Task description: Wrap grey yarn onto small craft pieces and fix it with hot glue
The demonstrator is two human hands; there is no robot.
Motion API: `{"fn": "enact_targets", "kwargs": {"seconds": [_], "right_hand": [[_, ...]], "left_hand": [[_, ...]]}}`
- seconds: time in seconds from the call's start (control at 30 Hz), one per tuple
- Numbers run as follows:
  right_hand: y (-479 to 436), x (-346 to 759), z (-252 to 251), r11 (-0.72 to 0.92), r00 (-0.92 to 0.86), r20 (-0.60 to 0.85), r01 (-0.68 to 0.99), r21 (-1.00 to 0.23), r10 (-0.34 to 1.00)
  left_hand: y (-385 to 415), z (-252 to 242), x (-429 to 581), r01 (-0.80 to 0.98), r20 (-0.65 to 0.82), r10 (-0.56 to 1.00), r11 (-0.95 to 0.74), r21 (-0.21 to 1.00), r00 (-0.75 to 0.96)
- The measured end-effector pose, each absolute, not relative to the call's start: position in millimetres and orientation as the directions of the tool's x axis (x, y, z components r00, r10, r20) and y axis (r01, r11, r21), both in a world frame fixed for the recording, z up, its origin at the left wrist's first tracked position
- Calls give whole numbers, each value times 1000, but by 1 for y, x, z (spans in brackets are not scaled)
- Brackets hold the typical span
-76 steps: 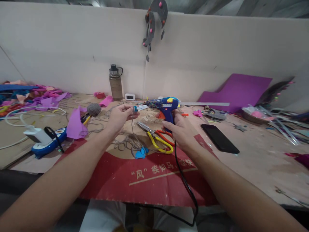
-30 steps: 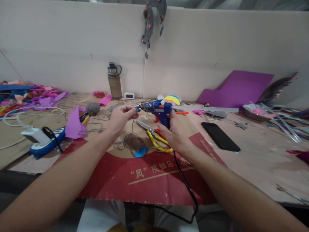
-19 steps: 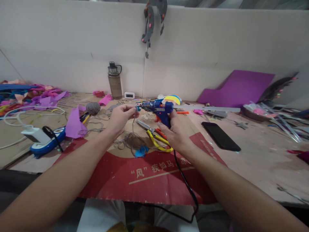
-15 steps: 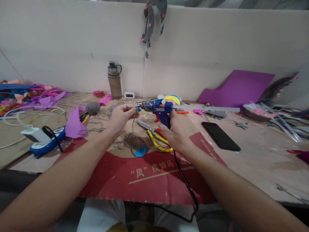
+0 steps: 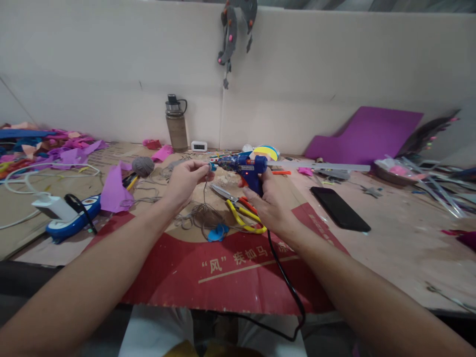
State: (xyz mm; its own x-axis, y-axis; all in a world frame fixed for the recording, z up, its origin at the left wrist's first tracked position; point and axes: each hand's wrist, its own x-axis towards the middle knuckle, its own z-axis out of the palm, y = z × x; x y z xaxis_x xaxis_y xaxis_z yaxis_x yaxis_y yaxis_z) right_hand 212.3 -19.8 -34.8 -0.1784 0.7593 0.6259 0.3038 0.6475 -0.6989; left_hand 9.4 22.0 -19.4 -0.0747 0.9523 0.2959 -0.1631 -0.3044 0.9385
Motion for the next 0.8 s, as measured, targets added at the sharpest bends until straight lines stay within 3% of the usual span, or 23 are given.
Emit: {"fn": "enact_targets", "kwargs": {"seconds": [0.8], "right_hand": [[-23, 212, -33, 617, -178, 594, 315, -721, 784]], "left_hand": [[21, -19, 10, -168, 306, 950, -313, 935, -69]]}}
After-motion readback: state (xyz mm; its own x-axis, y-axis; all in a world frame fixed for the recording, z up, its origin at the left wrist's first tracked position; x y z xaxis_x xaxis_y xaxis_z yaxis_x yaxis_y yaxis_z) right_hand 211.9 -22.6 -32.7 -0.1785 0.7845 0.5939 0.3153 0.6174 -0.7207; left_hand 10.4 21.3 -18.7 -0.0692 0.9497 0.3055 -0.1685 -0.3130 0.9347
